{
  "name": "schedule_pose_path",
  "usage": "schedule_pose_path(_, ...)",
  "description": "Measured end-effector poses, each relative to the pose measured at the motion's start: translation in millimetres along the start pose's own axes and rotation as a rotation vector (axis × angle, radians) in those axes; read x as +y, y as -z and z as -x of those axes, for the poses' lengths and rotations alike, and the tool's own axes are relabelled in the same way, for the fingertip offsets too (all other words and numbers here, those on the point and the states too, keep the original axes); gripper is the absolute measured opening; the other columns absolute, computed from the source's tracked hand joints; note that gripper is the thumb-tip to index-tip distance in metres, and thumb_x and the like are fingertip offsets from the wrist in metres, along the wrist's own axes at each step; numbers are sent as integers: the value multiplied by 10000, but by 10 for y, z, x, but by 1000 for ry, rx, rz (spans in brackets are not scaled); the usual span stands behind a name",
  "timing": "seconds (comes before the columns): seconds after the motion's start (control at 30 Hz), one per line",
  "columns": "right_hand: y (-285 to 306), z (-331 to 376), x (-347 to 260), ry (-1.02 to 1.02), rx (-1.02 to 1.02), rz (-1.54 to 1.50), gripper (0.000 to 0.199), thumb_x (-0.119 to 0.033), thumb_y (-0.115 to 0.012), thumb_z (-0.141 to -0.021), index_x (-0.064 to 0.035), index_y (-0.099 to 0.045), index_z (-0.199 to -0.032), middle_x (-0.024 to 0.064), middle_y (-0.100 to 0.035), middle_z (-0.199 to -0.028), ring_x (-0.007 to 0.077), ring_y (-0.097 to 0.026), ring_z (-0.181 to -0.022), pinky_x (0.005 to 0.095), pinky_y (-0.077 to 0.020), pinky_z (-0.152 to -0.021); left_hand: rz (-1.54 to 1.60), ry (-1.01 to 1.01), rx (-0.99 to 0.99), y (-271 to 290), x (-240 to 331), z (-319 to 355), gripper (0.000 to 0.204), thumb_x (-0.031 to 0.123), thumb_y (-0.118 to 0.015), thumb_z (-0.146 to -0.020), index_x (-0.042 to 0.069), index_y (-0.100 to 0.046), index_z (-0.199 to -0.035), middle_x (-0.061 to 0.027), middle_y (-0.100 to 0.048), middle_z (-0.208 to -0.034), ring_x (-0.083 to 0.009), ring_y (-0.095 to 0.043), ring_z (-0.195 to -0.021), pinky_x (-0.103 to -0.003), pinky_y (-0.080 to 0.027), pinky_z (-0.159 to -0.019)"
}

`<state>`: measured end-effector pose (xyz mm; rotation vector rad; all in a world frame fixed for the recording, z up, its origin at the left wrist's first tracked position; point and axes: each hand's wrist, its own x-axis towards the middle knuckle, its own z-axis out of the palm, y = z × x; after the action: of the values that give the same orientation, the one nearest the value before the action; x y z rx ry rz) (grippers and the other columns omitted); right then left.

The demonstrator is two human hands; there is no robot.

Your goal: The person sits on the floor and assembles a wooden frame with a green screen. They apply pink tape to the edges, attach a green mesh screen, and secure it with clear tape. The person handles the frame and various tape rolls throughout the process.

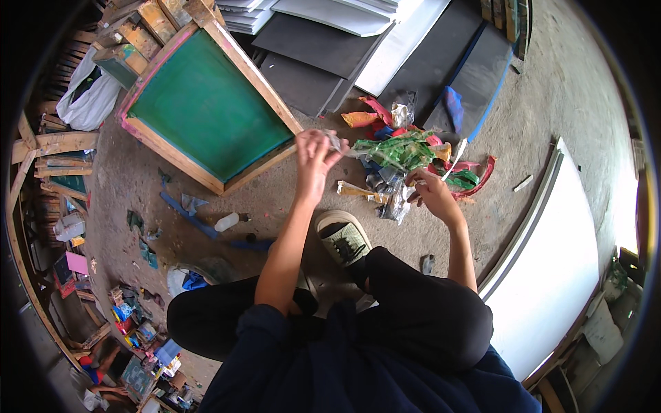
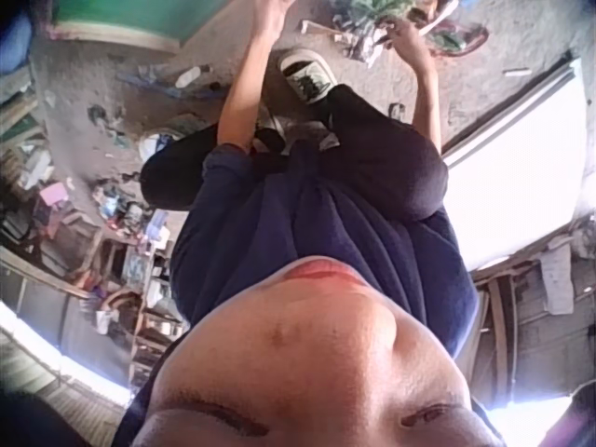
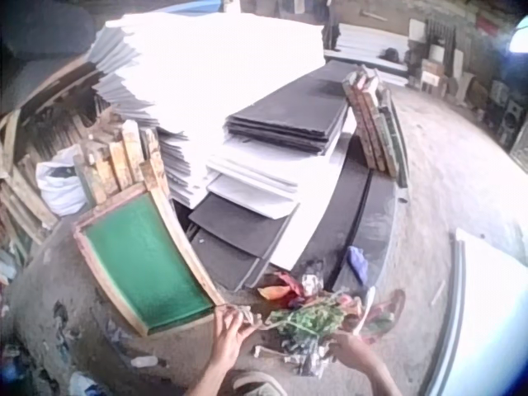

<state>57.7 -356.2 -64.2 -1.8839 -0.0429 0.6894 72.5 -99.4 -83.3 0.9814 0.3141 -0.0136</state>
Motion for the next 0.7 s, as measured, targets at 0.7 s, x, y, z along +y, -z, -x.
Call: schedule_pose_path(0.7, -34, 17, -103, 154, 437, 594, 326, 49, -393, -856, -22, -555, -1129, 140, -607, -986, 250, -629, -625, 323, -515, -575, -195, -116, -195, -627, -285, 320, 88, 20, -556, -887, 3, -472, -865, -70, -596, -800, -84, -562, -711, -220, -478, -664)
